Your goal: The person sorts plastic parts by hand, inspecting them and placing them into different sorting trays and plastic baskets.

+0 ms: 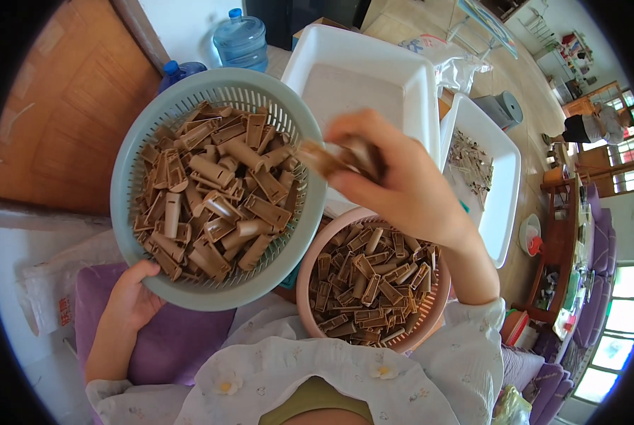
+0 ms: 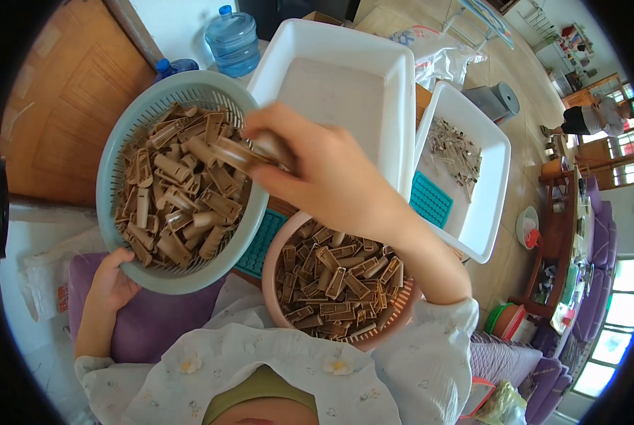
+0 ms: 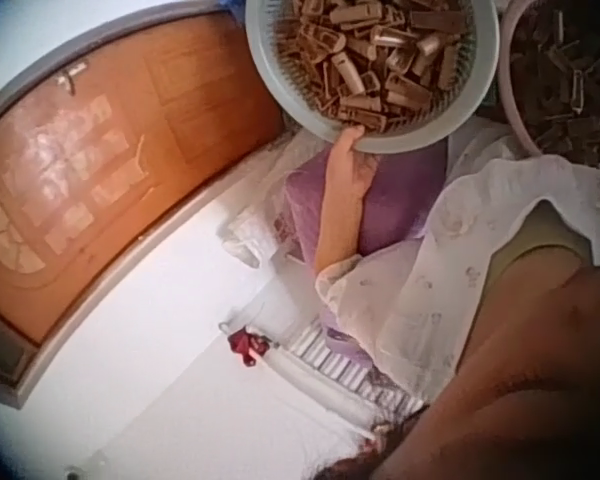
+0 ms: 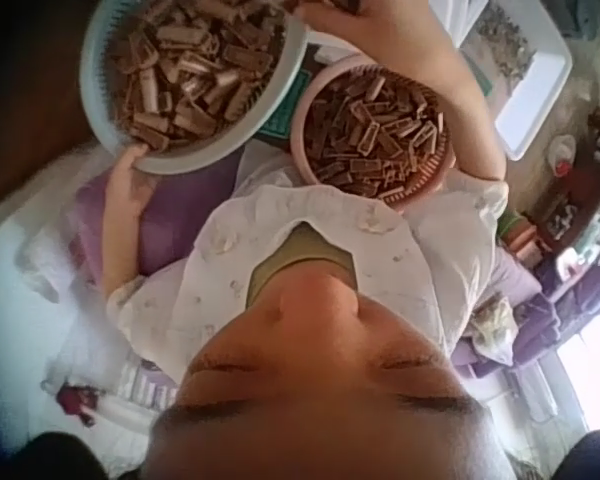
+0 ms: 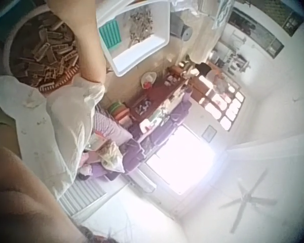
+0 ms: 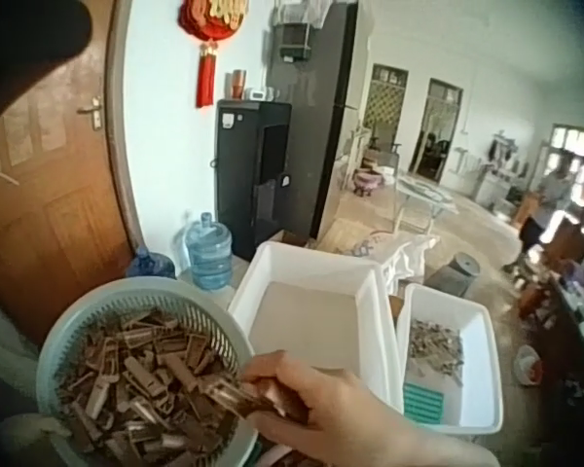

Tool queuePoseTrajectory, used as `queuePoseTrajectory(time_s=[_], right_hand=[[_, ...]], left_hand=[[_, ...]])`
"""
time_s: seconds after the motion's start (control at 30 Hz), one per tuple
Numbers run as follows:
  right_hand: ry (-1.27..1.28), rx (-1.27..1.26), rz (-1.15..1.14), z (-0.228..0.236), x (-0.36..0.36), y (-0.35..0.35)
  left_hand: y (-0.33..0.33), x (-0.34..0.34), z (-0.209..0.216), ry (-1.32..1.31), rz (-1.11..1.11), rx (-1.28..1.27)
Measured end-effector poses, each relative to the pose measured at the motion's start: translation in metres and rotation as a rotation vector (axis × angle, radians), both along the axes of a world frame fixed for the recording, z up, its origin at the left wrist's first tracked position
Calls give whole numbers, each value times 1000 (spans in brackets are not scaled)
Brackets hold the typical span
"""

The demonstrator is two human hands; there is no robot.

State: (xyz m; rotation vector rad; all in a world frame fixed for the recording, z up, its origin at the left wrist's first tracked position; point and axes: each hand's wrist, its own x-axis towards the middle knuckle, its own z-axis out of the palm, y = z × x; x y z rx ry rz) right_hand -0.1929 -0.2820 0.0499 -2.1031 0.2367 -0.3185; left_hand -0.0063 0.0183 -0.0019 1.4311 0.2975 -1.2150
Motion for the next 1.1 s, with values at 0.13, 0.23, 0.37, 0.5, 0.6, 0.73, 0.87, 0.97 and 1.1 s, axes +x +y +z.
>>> queuePoseTrajectory(time_s=[0.13,0.23,0.37,0.5,0.6,0.73,0.87,0.97,1.1], right_hand=[[-275,-287,17,7,50,29],[-181,-271,37,22,42,31],[77,-185,49,14,-20,16],[519,-331,336,-19,-118,3],[512,-340,223,-23,-135,-2],[331,-204,257,-17,-102,-26],[128,-254,260,-1,-16,-10],[-175,-393,289,-4,49,23],[-199,-602,144,-26,102,60]], left_hand=[[-3,-1,1,-12,-36,-12],[-6,-3,4,-31,-69,-30],[0,1,0,3,-44,-44],[0,-3,5,21,-27,-46],[-5,0,4,33,-8,-27],[-4,-1,3,34,23,-22],[-2,-2,8,-5,13,14],[-10,-3,11,-38,-27,23],[-12,-2,10,-20,-61,26]])
